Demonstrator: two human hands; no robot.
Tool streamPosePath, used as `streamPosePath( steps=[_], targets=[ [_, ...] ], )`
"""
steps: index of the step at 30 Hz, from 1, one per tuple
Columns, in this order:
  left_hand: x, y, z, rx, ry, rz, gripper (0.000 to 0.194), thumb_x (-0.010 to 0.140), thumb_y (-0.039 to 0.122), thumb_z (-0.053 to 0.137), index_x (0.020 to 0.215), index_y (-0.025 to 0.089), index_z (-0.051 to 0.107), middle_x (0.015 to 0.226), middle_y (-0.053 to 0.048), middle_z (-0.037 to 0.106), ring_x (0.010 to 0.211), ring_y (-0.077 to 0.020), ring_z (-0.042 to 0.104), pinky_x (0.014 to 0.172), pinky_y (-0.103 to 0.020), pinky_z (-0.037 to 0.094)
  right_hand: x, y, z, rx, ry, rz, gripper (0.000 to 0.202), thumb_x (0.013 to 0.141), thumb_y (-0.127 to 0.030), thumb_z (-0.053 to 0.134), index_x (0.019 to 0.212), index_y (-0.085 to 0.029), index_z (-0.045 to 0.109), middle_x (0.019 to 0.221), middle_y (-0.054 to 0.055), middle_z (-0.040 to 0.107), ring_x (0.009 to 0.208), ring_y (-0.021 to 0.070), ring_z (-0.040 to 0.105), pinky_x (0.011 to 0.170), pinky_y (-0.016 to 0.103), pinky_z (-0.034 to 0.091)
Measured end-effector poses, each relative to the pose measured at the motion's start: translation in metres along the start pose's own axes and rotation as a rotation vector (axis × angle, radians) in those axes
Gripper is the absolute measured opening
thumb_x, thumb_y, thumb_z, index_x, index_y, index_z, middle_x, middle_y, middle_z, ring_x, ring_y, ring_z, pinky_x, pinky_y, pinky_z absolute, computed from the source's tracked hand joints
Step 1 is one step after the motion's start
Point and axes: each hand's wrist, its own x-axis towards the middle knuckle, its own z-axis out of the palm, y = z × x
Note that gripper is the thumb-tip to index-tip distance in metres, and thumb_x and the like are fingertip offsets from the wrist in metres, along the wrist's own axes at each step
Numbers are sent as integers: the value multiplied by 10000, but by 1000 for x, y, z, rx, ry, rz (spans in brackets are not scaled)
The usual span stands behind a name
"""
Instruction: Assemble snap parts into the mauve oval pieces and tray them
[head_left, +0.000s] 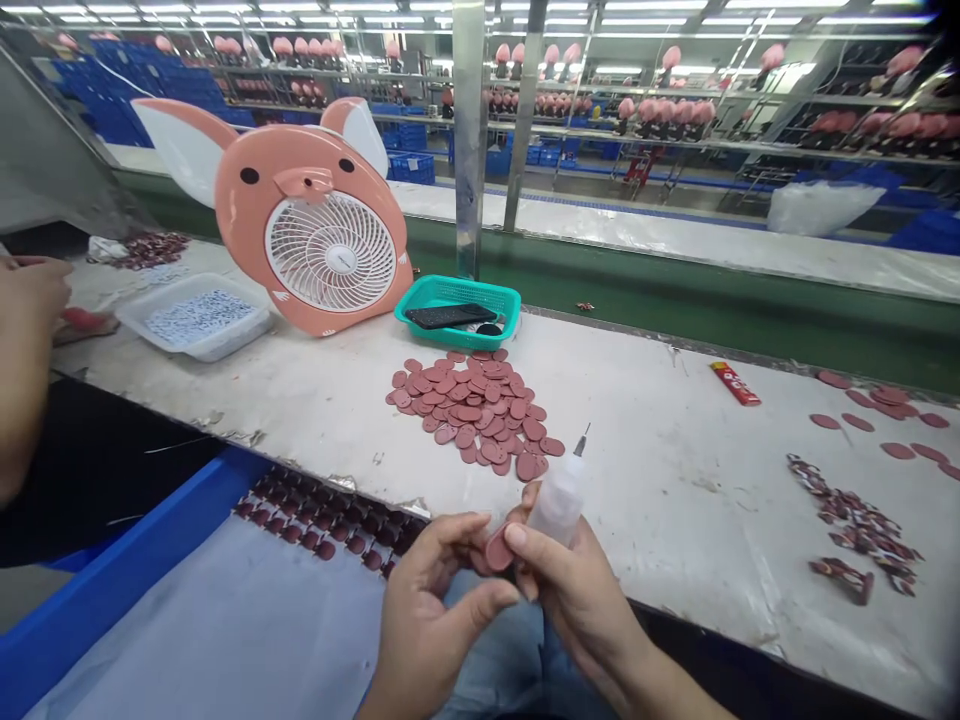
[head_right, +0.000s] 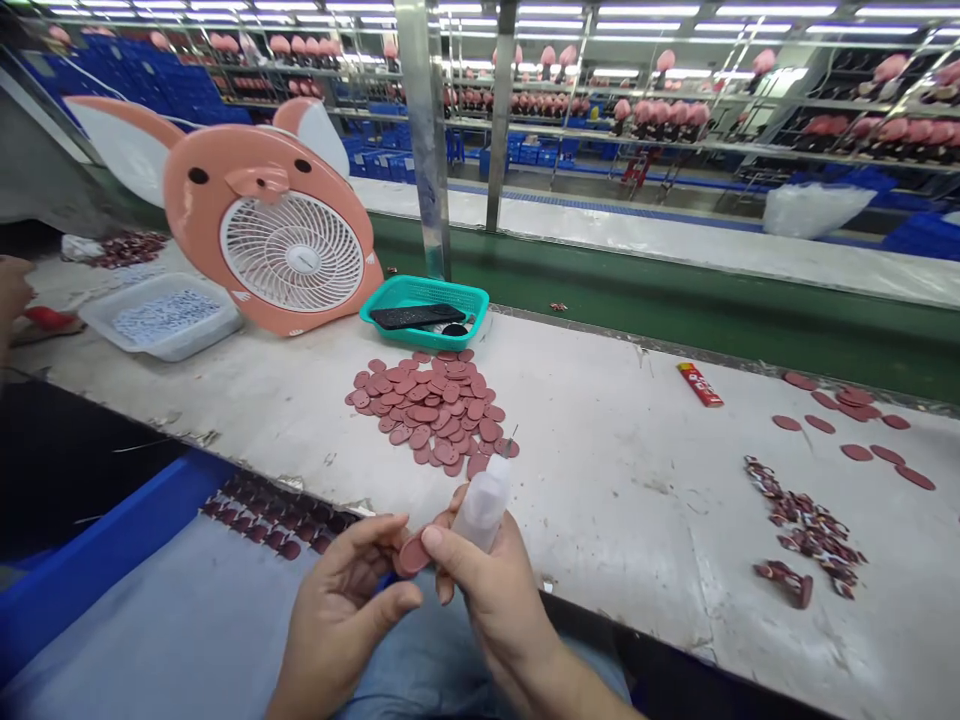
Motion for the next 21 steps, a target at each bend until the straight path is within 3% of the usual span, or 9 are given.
streamPosePath(
  steps=[4,8,10,13,15,18,21],
  targets=[
    [-8,-18,6,-78,94,117,247,629,384,916,851,312,834,754,-14,673,677,-166,638,625,-252,545,-12,9,6,80,19,83,490,775,-537,762,999,-227,457,654,-53,558,507,86,460,444,174,399],
    [-10,-17,8,-158,183,28,290,720,546,806,895,315,807,871,-27,722,771,-173,680,667,-243,561,-25,3,-13,-13,53,78,562,835,-595,682,1205,-277,401,742,-52,589,502,103,468,387,181,426],
    [-11,-11,10,-273,240,-119,309,733,542,799,923,299,788,936,-45,761,804,-195,710,605,-235,568,-32,-2,-32,-216,144,-4,535,858,-539,690,1255,-299,424,786,-39,614,544,111,505,436,189,463],
    [-13,-1,12,-451,293,-327,348,672,521,856,868,243,781,861,-55,759,753,-195,694,493,-213,544,-39,-11,-62,-427,287,-240,411,798,-442,786,1131,-271,616,916,24,673,712,148,616,589,219,532],
    [-14,5,14,-494,289,-404,383,668,546,850,875,230,792,792,-38,722,686,-158,643,463,-200,527,-43,-15,-73,-366,278,-374,329,825,-423,759,1101,-267,674,798,16,663,592,129,590,490,197,483],
    [-18,10,17,-522,248,-479,442,663,600,828,938,254,817,769,-25,692,655,-130,603,456,-186,514,-48,-15,-73,-241,203,-492,325,951,-501,571,1161,-268,658,581,-23,554,387,105,448,349,203,374],
    [-22,12,19,-519,187,-508,471,626,616,838,946,270,834,755,-23,699,607,-113,595,483,-197,520,-57,-11,-57,-310,205,-602,397,965,-579,506,1145,-249,631,687,40,638,456,162,558,387,263,452]
  ],
)
